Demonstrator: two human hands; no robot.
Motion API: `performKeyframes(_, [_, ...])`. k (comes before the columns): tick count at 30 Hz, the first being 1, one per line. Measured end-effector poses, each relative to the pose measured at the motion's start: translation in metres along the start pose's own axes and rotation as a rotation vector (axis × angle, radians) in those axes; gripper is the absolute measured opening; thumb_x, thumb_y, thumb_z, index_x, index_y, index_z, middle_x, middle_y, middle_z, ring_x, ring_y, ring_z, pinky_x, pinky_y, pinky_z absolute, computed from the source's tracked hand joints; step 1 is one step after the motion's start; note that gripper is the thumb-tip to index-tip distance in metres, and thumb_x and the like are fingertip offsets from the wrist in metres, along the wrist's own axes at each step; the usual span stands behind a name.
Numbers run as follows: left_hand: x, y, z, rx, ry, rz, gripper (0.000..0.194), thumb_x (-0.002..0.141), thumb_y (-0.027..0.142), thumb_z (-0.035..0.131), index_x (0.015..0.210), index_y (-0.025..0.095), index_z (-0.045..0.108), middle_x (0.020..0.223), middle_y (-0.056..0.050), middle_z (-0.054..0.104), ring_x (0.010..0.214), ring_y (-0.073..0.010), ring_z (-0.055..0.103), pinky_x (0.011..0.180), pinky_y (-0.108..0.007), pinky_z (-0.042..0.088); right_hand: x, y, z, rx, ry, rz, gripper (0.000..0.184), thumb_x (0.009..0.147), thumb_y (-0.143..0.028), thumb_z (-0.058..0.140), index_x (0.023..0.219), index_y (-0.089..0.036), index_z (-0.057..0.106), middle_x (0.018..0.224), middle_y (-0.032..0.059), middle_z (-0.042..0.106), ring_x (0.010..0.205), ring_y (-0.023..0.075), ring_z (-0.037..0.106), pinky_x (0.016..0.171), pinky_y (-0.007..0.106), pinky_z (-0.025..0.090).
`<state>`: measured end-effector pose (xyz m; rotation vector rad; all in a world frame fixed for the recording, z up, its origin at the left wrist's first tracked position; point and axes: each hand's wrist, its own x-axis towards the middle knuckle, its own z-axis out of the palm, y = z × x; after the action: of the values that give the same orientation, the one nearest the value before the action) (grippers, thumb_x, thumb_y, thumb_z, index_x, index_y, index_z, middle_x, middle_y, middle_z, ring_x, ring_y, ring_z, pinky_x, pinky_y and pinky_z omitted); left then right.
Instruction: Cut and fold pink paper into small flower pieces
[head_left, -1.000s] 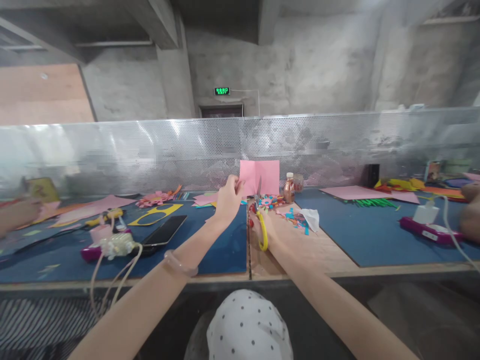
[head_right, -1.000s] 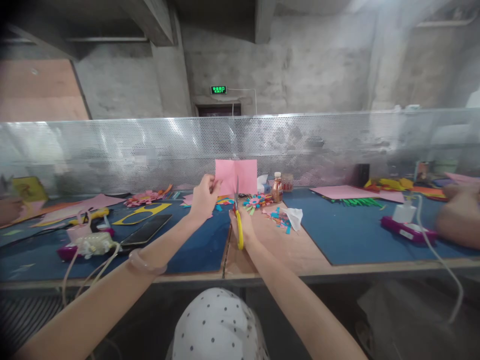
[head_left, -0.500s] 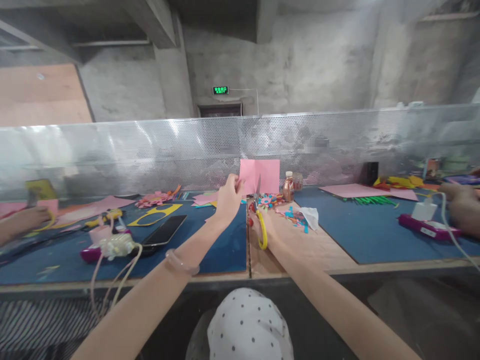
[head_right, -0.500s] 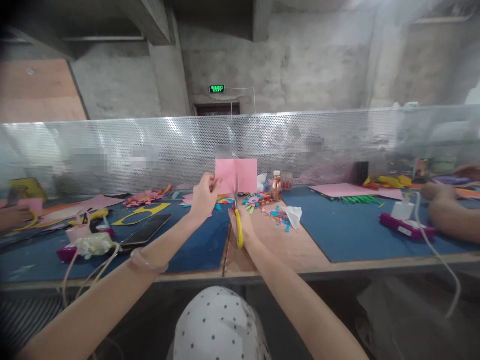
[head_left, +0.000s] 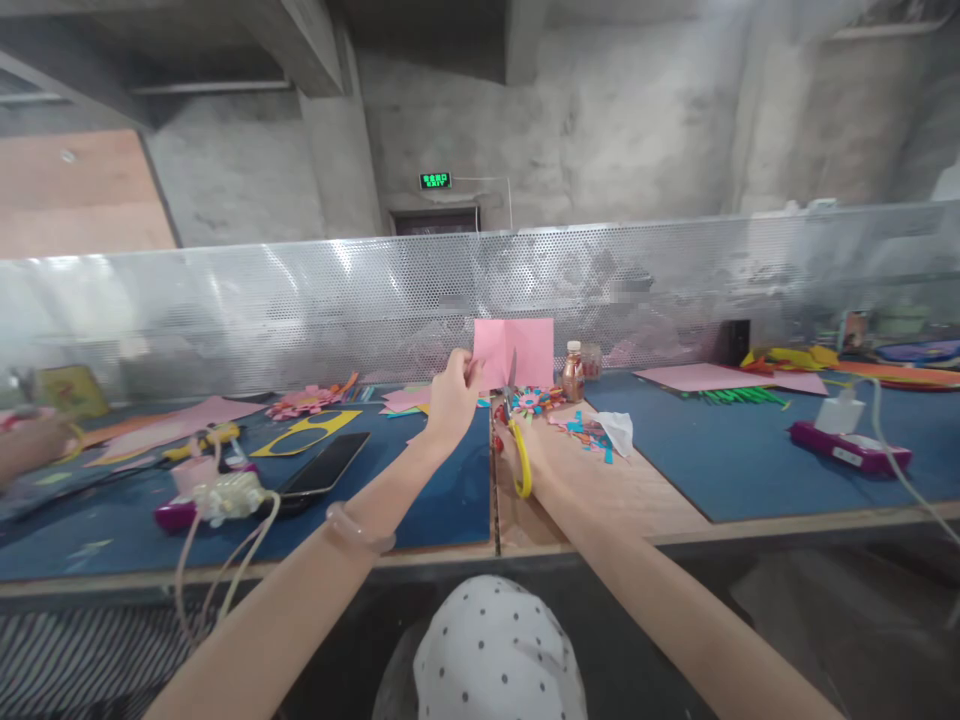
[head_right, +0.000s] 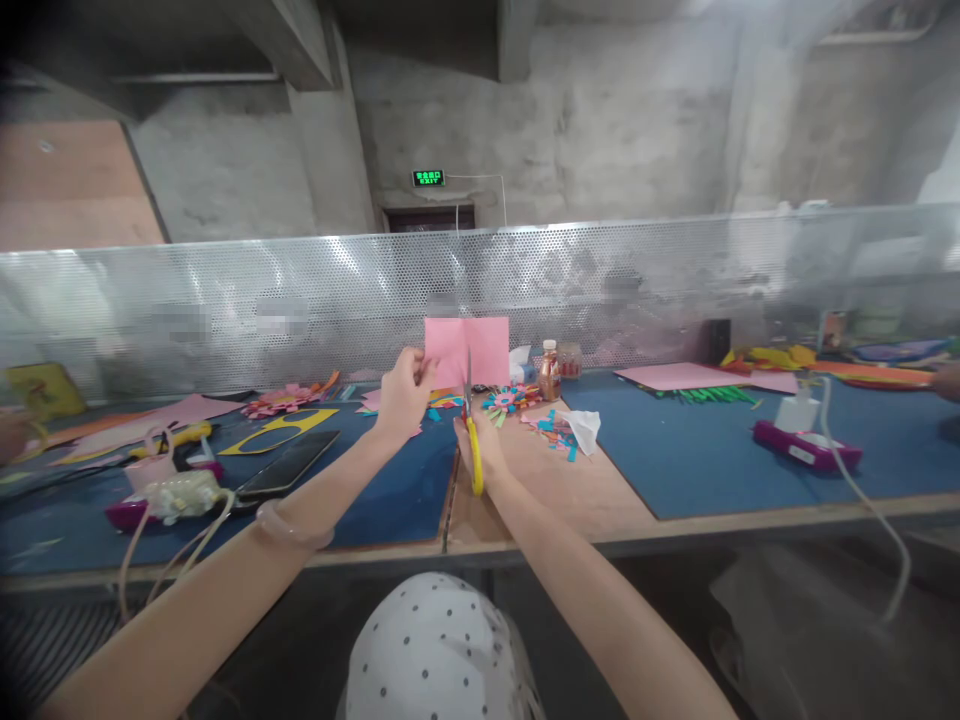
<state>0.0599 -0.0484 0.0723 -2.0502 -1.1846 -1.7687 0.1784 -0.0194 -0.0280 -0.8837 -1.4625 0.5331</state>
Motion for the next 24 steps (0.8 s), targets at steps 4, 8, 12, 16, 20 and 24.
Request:
performKeyframes(4, [0.000,0.000,0.000,0.001,-0.003,0.003,0.016,0.081,0.032,0.042,0.082,0.018,0.047,0.060,0.001,0.056,0.052,-0.0116,0.050,0.053,-0.022,0.031,0.001,-0.002,-0.001,-0.097,-0.010,-0.040,0.020,0.073,-0.037,0.044,0.067,-0.018,0.049,0.062,0.0018,0.054,0.068,0.0160,0.049,0.061,0.025,0.040])
performKeyframes(8, [0.000,0.002,-0.001,-0.021,-0.016,0.006,0.016,0.081,0.032,0.042,0.083,0.017,0.047,0.061,0.001,0.056,0.053,-0.0112,0.051,0.053,-0.021,0.032,-0.001,-0.009,-0.003,-0.163,0.007,-0.051,0.020,0.074,-0.034,0.042,0.067,-0.017,0.048,0.063,0.0022,0.054,0.067,0.0154,0.048,0.062,0.026,0.040])
performKeyframes(12, [-0.001,0.004,-0.001,-0.041,-0.014,0.000,0.015,0.081,0.032,0.043,0.080,0.017,0.047,0.063,0.001,0.058,0.055,-0.0107,0.051,0.054,-0.021,0.033,-0.004,-0.020,-0.005,-0.195,0.037,-0.065,0.018,0.073,-0.032,0.042,0.067,-0.017,0.048,0.069,0.0034,0.055,0.068,0.0153,0.047,0.064,0.027,0.039])
performKeyframes(16, [-0.001,0.005,-0.001,-0.047,-0.024,0.003,0.015,0.081,0.031,0.043,0.079,0.017,0.047,0.063,0.000,0.058,0.056,-0.0105,0.052,0.055,-0.020,0.033,-0.008,-0.031,-0.007,-0.214,0.049,-0.039,0.016,0.072,-0.031,0.043,0.062,-0.018,0.044,0.064,0.0025,0.053,0.062,0.0144,0.045,0.061,0.026,0.039])
performKeyframes(20, [0.000,0.005,-0.002,-0.034,-0.026,0.008,0.015,0.081,0.031,0.043,0.080,0.017,0.047,0.065,0.000,0.059,0.056,-0.0106,0.052,0.055,-0.020,0.033,-0.012,-0.038,-0.008,-0.247,0.074,0.002,0.020,0.074,-0.030,0.041,0.058,-0.019,0.042,0.057,0.0013,0.049,0.055,0.0132,0.045,0.056,0.025,0.038])
performKeyframes(24, [0.001,0.005,-0.003,-0.035,-0.022,0.011,0.015,0.081,0.032,0.044,0.081,0.017,0.048,0.066,0.000,0.059,0.058,-0.0114,0.054,0.055,-0.021,0.034,-0.013,-0.041,-0.009,-0.212,0.086,-0.035,0.018,0.075,-0.029,0.042,0.060,-0.018,0.044,0.057,0.0023,0.050,0.056,0.0134,0.046,0.055,0.024,0.038])
